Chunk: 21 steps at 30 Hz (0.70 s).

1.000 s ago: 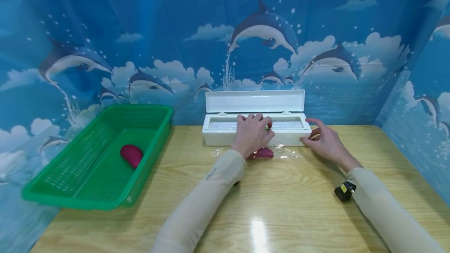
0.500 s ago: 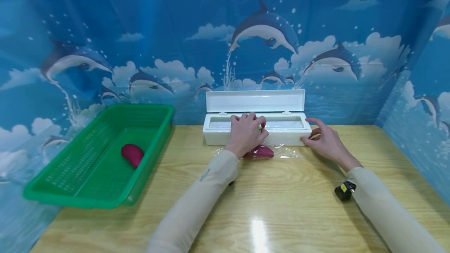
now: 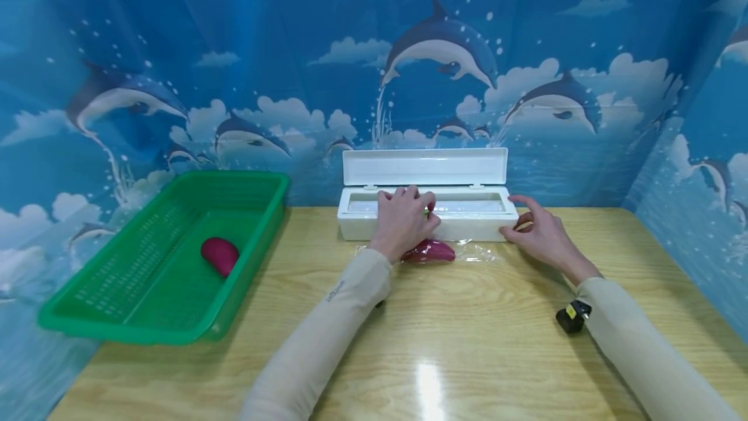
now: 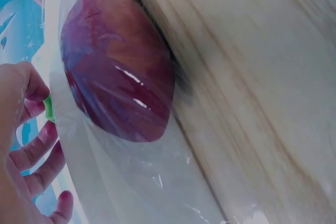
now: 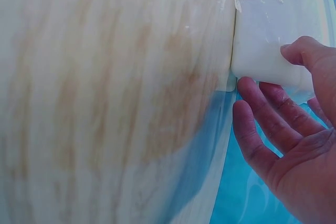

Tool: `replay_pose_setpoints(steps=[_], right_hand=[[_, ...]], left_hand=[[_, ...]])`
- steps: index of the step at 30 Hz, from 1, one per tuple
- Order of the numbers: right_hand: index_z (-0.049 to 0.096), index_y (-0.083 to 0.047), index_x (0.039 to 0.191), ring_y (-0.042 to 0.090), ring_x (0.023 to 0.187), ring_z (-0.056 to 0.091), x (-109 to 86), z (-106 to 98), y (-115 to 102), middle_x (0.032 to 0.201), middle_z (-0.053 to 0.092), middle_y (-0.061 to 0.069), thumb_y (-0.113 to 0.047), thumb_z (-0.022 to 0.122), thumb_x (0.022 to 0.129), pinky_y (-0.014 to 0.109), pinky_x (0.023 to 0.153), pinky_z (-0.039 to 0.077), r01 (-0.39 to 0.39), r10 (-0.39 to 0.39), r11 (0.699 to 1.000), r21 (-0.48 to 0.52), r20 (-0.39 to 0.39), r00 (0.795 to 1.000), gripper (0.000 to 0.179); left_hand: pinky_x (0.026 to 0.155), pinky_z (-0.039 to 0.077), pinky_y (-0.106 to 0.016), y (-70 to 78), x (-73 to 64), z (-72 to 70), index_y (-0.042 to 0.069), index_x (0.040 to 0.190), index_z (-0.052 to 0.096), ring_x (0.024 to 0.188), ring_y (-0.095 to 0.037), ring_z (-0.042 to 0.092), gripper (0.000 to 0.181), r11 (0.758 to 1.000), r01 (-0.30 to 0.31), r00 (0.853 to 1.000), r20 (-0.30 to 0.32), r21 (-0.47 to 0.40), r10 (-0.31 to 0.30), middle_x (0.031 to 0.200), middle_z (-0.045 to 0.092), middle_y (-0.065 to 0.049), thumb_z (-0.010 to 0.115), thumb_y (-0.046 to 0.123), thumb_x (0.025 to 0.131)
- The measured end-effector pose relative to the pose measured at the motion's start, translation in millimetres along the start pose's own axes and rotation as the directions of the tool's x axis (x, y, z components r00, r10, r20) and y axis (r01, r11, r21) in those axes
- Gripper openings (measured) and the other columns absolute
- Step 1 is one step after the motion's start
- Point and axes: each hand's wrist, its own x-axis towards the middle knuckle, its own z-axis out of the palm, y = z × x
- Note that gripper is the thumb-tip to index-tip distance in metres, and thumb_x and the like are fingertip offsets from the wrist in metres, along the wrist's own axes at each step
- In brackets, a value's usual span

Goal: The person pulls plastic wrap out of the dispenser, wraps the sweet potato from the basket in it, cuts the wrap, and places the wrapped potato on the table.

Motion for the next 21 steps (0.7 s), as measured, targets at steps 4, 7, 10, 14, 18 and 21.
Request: replay_pose_setpoints(steps=[4,7,10,14,18,21], right_hand=[[0.033,-0.007,0.156,0.038,0.098,0.072,0.3,0.6,0.8,0.113,0.069,0.029,-0.031,0.071,0.096,0.054,0.085,0.058,-0.005,0.005,1.0,0.001,0.004,1.0,0.075],[0.033,-0.007,0.157,0.038,0.098,0.072,0.2,1.0,1.1,0.114,0.069,0.029,-0.031,0.07,0.096,0.054,0.086,0.057,-0.009,0.009,1.0,0.002,0.006,1.0,0.075],[0.033,-0.007,0.157,0.038,0.098,0.072,-0.1,1.0,1.1,0.114,0.069,0.029,-0.032,0.07,0.096,0.055,0.086,0.057,-0.008,0.008,1.0,0.003,0.006,1.0,0.075],[0.033,-0.007,0.157,0.038,0.098,0.072,-0.5,0.6,0.6,0.114,0.069,0.029,-0.031,0.07,0.096,0.055,0.085,0.057,-0.005,0.005,1.0,0.001,0.003,1.0,0.075],[0.033,-0.007,0.156,0.039,0.098,0.072,-0.6,0.2,-0.1,0.113,0.069,0.029,-0.03,0.07,0.096,0.054,0.085,0.057,-0.002,0.002,1.0,-0.002,-0.001,1.0,0.074],[0.033,-0.007,0.157,0.039,0.098,0.072,-0.4,-0.3,-0.4,0.113,0.069,0.028,-0.031,0.07,0.096,0.054,0.084,0.057,-0.008,0.008,1.0,-0.003,0.0,1.0,0.075]], left_hand=[[0.091,0.05,-0.048,-0.3,-1.0,0.1,0.032,0.113,0.067,0.096,-0.021,0.061,0.022,1.0,0.007,1.0,0.008,0.004,-0.007,0.104,0.066,0.002,0.057,0.045,0.098],[0.092,0.051,-0.049,-0.5,-1.3,0.2,0.031,0.113,0.067,0.097,-0.021,0.061,0.023,1.0,0.016,1.0,0.012,0.001,-0.016,0.105,0.066,0.002,0.058,0.046,0.098],[0.094,0.051,-0.05,-1.1,-1.4,0.4,0.03,0.113,0.067,0.098,-0.021,0.061,0.024,1.0,0.026,0.999,0.019,-0.007,-0.026,0.105,0.066,0.002,0.058,0.046,0.098],[0.096,0.05,-0.051,-2.8,-1.5,0.0,0.028,0.112,0.066,0.098,-0.02,0.06,0.024,0.999,0.038,0.999,0.037,-0.022,-0.037,0.104,0.065,0.002,0.058,0.046,0.098],[0.095,0.05,-0.051,-4.9,-1.8,-0.2,0.027,0.111,0.066,0.097,-0.02,0.059,0.024,0.999,0.042,0.999,0.036,-0.027,-0.041,0.102,0.064,0.003,0.058,0.046,0.098],[0.095,0.05,-0.052,-8.6,-2.5,0.2,0.027,0.109,0.066,0.096,-0.021,0.059,0.024,0.998,0.057,0.998,0.031,-0.018,-0.056,0.1,0.063,0.003,0.058,0.046,0.097]])
